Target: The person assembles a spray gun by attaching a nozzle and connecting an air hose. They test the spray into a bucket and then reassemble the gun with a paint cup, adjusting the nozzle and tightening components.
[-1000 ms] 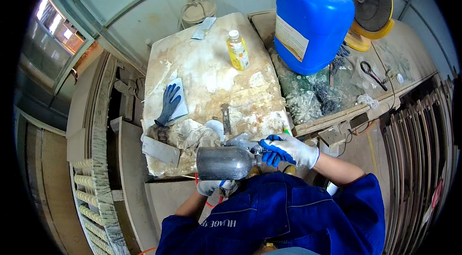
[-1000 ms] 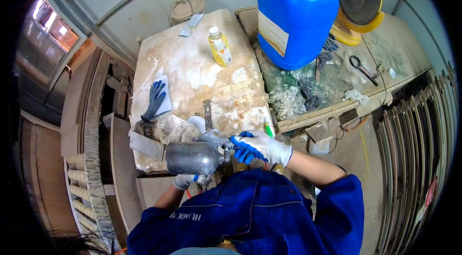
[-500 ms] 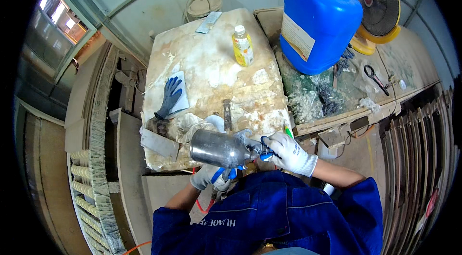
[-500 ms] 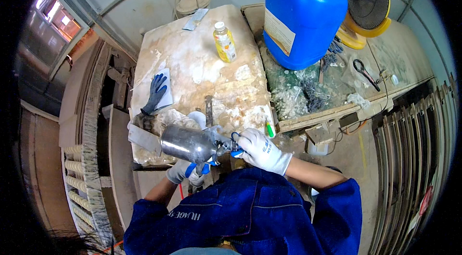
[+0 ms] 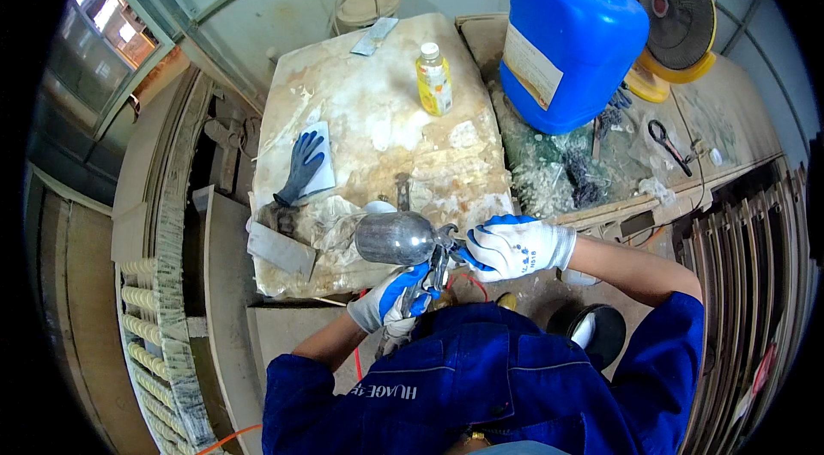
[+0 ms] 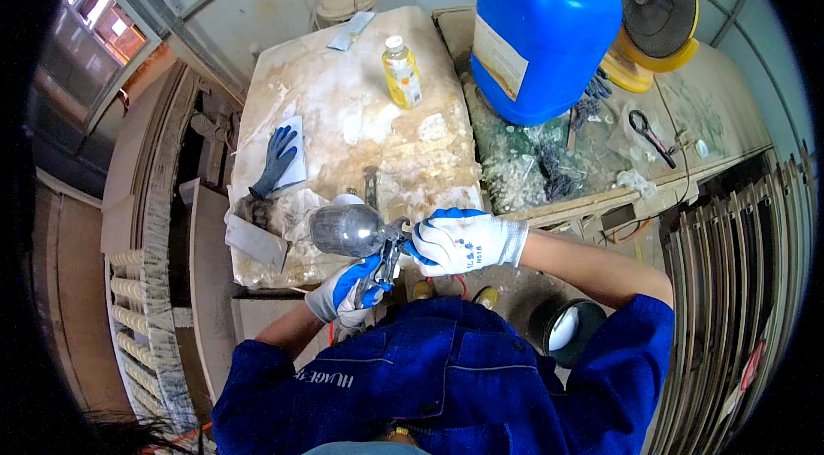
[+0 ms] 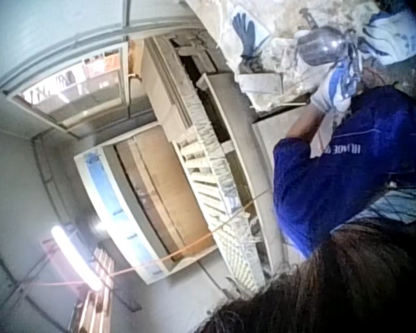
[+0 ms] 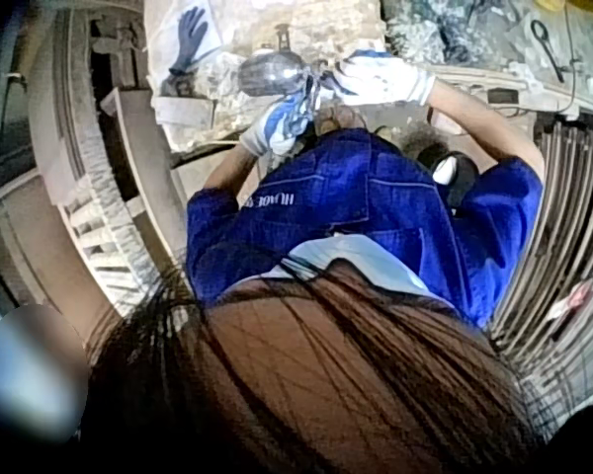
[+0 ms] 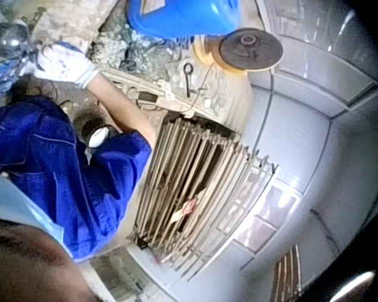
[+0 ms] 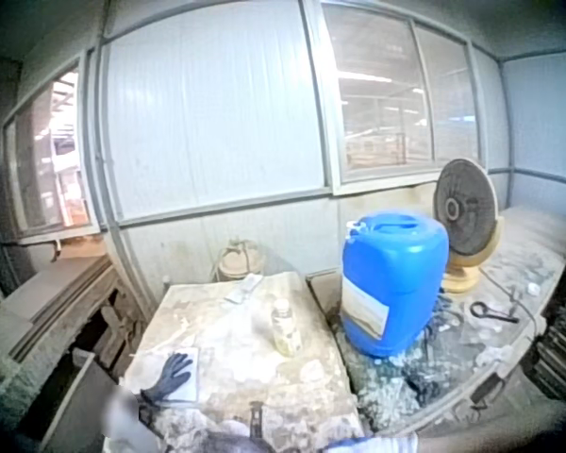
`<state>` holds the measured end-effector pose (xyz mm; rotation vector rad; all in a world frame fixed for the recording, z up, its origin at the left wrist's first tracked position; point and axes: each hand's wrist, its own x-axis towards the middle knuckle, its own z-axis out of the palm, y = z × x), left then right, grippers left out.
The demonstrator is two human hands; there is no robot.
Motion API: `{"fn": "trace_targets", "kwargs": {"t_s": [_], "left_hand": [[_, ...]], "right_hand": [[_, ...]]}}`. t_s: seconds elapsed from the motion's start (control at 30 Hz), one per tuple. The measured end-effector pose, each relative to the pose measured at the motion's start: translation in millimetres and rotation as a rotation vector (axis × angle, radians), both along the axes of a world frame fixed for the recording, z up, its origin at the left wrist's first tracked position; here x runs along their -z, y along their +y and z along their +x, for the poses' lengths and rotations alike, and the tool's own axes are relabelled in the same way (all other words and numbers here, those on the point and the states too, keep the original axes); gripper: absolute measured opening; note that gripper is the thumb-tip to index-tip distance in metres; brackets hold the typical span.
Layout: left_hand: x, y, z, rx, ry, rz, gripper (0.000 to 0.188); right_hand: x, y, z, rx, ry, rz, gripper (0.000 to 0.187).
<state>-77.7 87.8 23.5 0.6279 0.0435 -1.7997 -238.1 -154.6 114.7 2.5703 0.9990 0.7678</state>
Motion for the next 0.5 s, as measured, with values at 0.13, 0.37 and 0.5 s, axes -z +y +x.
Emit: {"fn": "trace_targets", "kwargs": {"t_s": [0.13, 0.37, 0.5], "left_hand": [[-1.4, -3.2, -6.7, -0.061, -0.039, -0.03, 0.039], [21.7, 2.1, -6.1, -0.132, 0.009, -0.048, 0.038], [19.8, -1.3, -1.3, -0.101, -0.102, -0.077, 0.035]], "right_hand": [[1.8, -1.6, 10.8, 0.072, 0.013, 0.274, 0.028], [4.8, 3.4, -3.9, 0.48, 0.269, 0.854, 0.076], [-3.6, 14.2, -11.8, 0.817, 1.19, 1.842, 0.039]]}}
